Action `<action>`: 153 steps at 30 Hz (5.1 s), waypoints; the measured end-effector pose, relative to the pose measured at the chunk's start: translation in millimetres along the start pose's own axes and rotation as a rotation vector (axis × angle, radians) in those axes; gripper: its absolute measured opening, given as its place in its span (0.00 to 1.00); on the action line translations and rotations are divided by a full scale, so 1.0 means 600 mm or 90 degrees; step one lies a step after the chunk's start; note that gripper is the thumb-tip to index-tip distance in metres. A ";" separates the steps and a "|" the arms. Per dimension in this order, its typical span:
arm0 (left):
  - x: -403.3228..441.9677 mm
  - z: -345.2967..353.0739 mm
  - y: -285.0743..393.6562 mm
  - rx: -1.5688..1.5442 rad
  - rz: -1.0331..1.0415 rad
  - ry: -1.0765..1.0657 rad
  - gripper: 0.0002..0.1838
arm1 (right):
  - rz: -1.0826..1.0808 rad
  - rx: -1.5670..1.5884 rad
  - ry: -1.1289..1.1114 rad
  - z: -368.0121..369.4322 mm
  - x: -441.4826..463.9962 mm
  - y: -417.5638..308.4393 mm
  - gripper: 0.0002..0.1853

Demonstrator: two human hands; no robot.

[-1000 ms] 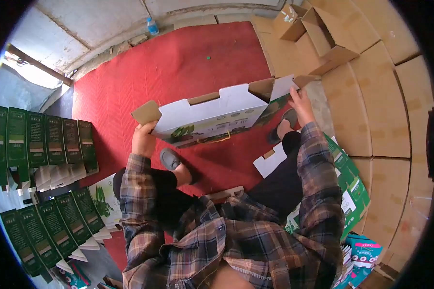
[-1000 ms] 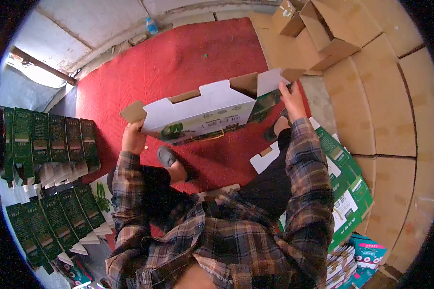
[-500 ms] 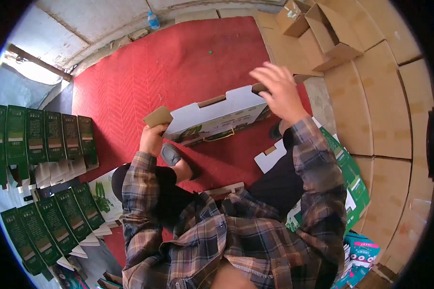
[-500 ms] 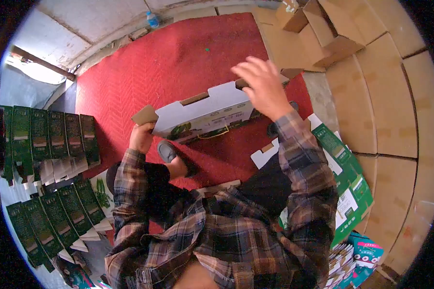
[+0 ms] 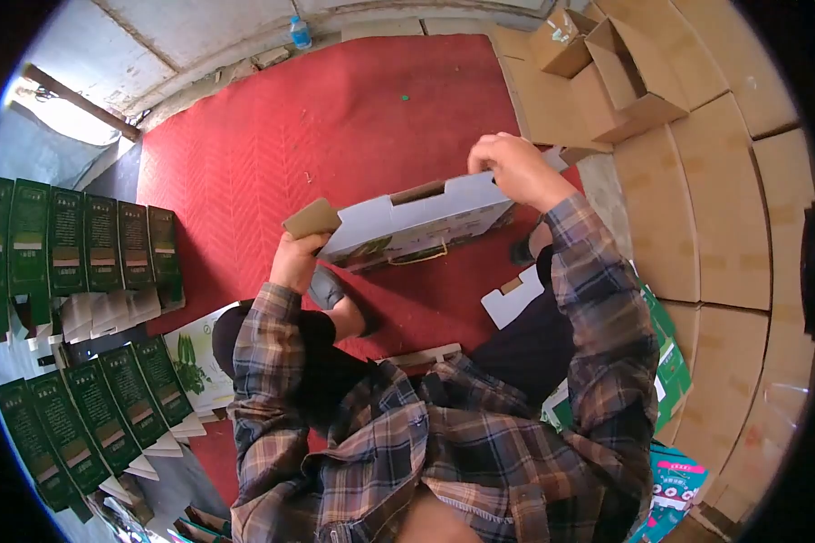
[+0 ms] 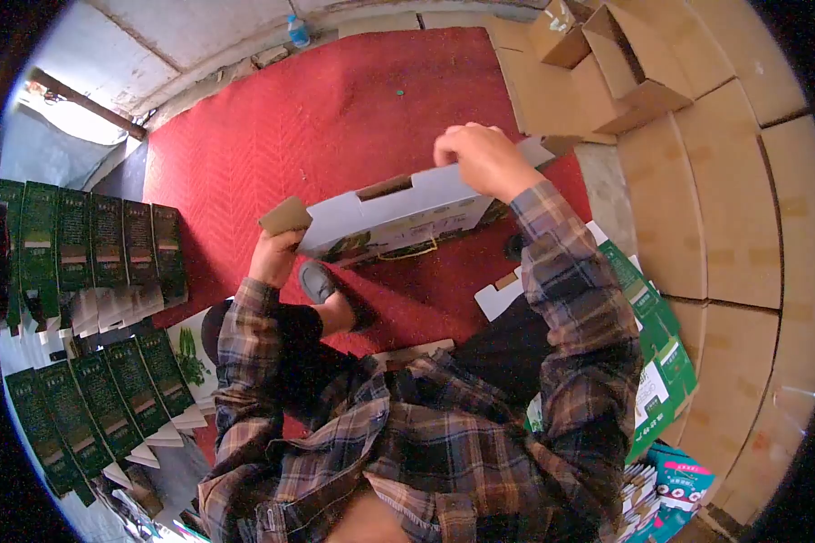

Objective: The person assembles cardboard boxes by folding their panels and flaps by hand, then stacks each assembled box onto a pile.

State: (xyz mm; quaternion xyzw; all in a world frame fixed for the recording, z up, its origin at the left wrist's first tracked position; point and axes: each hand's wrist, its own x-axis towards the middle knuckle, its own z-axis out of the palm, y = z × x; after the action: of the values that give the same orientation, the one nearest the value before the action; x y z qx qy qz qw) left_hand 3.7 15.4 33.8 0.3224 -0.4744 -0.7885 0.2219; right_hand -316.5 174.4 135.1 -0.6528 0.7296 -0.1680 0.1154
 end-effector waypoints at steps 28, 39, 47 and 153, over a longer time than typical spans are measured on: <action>0.001 0.006 0.001 0.100 0.027 -0.046 0.19 | 0.557 0.222 0.532 0.145 -0.104 0.069 0.50; -0.012 -0.006 0.026 0.078 0.139 0.158 0.15 | 0.562 0.462 0.414 0.098 -0.122 0.074 0.27; -0.026 -0.022 0.035 -0.054 0.164 0.287 0.22 | 0.430 0.738 0.245 0.064 -0.180 0.059 0.25; -0.022 0.064 -0.027 0.789 0.279 0.143 0.31 | 0.321 0.486 0.095 0.134 -0.141 0.053 0.21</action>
State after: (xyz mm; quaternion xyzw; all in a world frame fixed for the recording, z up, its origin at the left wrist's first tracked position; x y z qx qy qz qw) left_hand -15.3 54.7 36.5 0.3668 -0.8682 -0.2684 0.1991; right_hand -304.0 253.7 44.3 -0.3518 0.7581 -0.4376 0.3318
